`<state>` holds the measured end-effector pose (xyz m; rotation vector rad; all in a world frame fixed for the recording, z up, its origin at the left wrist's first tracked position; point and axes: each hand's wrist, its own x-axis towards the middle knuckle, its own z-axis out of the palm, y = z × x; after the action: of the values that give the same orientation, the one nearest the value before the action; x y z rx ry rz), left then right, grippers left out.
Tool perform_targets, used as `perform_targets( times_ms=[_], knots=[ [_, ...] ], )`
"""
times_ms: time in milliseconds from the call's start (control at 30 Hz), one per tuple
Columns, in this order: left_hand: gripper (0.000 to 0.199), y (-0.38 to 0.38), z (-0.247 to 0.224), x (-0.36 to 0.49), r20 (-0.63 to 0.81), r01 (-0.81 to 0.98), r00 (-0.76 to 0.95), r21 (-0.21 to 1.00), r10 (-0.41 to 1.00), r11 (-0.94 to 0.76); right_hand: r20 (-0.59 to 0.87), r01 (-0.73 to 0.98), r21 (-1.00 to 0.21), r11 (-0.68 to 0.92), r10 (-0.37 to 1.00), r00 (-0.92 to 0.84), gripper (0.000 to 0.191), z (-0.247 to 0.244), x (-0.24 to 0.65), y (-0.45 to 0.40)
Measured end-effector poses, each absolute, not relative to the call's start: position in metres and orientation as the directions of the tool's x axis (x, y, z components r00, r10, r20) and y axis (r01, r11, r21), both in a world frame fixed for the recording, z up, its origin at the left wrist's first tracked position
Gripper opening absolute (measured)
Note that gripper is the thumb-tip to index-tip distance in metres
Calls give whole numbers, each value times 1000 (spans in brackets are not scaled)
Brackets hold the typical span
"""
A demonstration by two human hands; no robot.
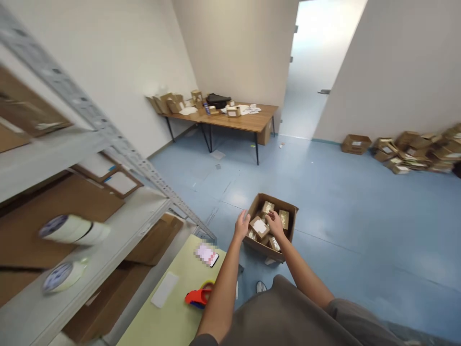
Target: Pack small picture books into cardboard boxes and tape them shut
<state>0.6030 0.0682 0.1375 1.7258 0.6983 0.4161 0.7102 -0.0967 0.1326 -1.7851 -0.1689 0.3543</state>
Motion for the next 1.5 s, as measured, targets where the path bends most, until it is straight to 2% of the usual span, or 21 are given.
perform_targets(
  times_ms=[233,467,733,833,967,1133,1500],
  knots=[
    [61,103,157,480,-28,218,631,966,775,-143,-76,74,-972,-221,601,796,63,133,619,-15],
    [62,119,170,306,-6,217,413,972,910,-92,-49,192,-961,-200,803,594,64,151,475,49],
    [64,119,150,115,-20,169,93,986,995,4,-10,268,-956,-122,923,384,66,158,312,83],
    [66,112,134,71,-46,145,51,989,998,38,6,317,-942,-109,939,343,66,161,275,84],
    [69,99,123,48,-90,137,50,987,995,82,33,418,-903,-98,955,295,63,168,252,77],
    [71,75,116,61,-120,154,70,982,990,108,38,511,-853,-107,963,266,64,163,267,55],
    [67,-7,91,147,-247,254,89,942,965,218,-153,596,-755,-273,958,244,55,93,352,-12]
  ],
)
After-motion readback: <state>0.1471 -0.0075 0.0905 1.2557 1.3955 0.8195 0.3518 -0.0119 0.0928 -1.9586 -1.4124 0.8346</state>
